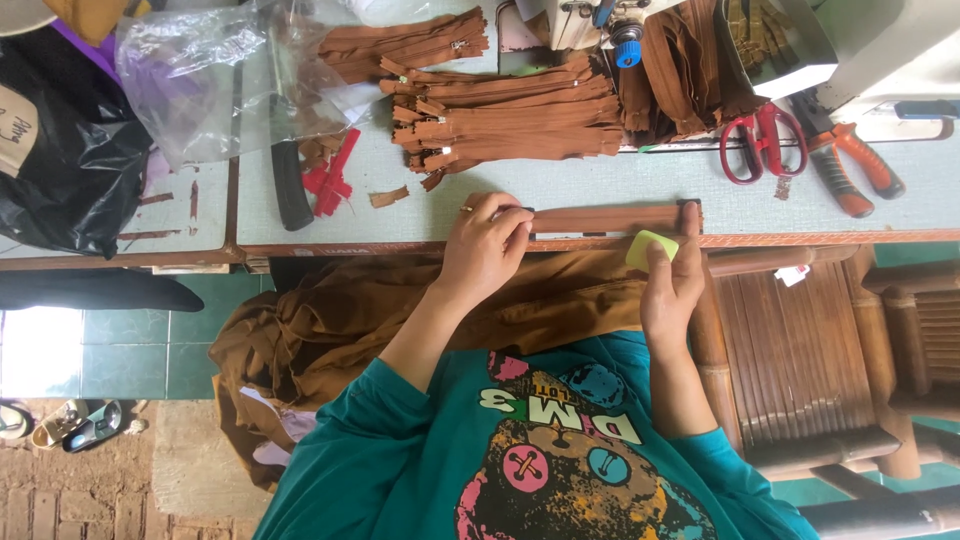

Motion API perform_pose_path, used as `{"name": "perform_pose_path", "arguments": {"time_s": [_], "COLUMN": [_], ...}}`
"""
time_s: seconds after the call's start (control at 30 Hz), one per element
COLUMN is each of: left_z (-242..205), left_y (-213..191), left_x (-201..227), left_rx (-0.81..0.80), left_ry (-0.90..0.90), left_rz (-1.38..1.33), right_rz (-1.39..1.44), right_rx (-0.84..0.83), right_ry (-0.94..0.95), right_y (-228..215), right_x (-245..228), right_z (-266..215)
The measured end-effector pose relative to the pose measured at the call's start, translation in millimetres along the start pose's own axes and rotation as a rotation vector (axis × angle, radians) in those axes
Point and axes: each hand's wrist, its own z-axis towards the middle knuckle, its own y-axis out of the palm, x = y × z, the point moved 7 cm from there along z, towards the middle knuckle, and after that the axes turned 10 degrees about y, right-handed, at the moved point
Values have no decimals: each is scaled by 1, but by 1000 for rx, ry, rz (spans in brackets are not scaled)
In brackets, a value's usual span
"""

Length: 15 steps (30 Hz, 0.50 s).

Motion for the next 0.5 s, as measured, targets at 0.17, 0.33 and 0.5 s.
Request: {"name": "perform_pose_path", "arguments": {"time_s": [0.17, 0.33, 0.5], "left_z": [-1, 3, 7], "left_y": [2, 0, -8], "left_x": [0, 4, 9], "left_rx": [15, 35, 43], "left_ry": [12, 46, 50], "left_rz": [30, 58, 197], "right_rz": [-6, 4, -20], "right_rx": [3, 4, -7], "right_ry": [23, 29, 25], "right_y": [-5, 1, 3], "right_x": [12, -5, -26], "right_z": [3, -2, -6]}}
